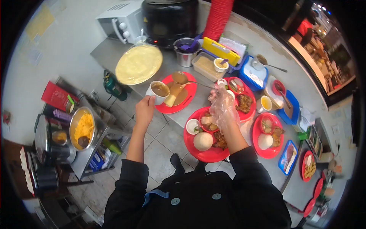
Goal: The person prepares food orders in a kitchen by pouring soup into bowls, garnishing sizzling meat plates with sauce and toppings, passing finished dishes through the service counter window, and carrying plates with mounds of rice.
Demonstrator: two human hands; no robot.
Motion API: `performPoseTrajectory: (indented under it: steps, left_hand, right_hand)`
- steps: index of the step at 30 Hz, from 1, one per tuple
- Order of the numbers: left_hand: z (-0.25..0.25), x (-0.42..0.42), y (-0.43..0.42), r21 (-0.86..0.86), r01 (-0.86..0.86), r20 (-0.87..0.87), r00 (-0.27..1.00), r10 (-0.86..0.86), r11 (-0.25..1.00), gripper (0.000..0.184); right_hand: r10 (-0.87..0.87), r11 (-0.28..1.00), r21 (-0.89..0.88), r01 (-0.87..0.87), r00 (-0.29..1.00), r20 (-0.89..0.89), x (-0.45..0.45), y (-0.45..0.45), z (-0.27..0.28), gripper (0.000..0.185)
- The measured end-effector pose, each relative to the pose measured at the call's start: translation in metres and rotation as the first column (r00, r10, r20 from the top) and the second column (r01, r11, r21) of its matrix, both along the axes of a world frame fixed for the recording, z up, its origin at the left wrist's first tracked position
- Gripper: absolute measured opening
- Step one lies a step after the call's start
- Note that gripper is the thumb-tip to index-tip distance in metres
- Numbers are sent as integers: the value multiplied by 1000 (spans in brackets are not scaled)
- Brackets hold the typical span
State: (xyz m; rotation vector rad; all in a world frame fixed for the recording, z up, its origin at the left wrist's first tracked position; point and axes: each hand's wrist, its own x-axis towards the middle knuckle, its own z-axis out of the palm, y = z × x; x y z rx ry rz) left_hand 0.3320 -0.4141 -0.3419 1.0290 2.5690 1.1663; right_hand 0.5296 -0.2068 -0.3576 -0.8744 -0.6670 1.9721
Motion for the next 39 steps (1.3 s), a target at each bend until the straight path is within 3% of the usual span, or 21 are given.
performPoseTrajectory:
  steps: [2,3,5,6,8,9,11,12,13,15,16,17,18,21,22,27,29,34,36,38,39]
  left_hand:
    - [4,10,14,81,76,54,995,-81,994,32]
    - [4,16,23,157,120,109,984,-138,980,31]
    - [4,32,47,196,243,170,946,-277,950,31]
    - [12,47,59,265,257,328,883,-337,929,32]
    - [13,74,86,350,295,510,736,-445,889,31]
    - [15,91,103,356,332,506,718,-479,874,31]
    - [25,132,129,417,422,499,633,-591,805,29]
    - [36,156,142,457,467,499,569,-653,757,28]
    - [37,175,157,459,505,508,525,-682,731,27]
    - [33,221,190,504,511,528,456,-716,697,28]
    - [37,242,208,504,522,525,448,-724,688,28]
    - [40,263,226,515,552,554,370,-746,656,28]
    - [44,285,244,526,580,583,287,-760,622,29]
    - [57,354,297,593,558,601,174,-781,580,31]
    - [55,375,316,589,568,606,162,-779,575,31]
    - [41,435,374,500,587,447,455,-771,636,33]
    - [35,437,379,491,597,453,446,-772,634,32]
    - [41,436,368,543,514,516,420,-747,664,28]
    - [46,429,363,502,535,511,450,-732,679,29]
    - [53,421,356,505,536,524,432,-734,677,29]
    - [56,417,353,502,537,510,450,-734,678,29]
  right_hand:
    - [-47,967,253,30,997,61,17,-3,31,19]
    - [-100,962,261,81,993,62,29,-7,46,19]
    - [-4,898,439,-36,996,89,62,-10,76,13]
    - [-70,894,448,21,993,94,83,-16,96,13]
    - [-114,487,830,-273,922,370,123,-29,129,10]
    - [-155,492,834,-252,917,368,144,-29,136,10]
    - [-516,-110,893,-436,793,324,188,-24,142,10]
    - [-555,-197,873,-446,785,275,209,-20,141,8]
    - [-564,-192,876,-442,780,270,233,-18,137,8]
    - [-514,197,939,-281,786,343,276,-12,128,9]
    - [-526,199,941,-275,780,339,288,-6,128,9]
    - [-546,467,868,169,827,132,300,0,129,11]
    - [-626,628,549,551,777,-65,314,6,129,14]
    - [-720,624,355,696,689,-86,374,39,130,23]
    - [-778,545,388,743,621,-95,387,50,126,30]
    - [-893,320,619,718,447,-57,453,119,74,26]
    - [-800,593,495,635,538,266,467,143,50,23]
    - [-752,655,408,636,600,273,476,178,-50,25]
    - [-684,726,524,445,388,618,481,160,-56,32]
    - [-751,645,755,118,-83,655,506,116,-23,37]
    - [-661,735,675,64,-155,735,527,97,-19,36]
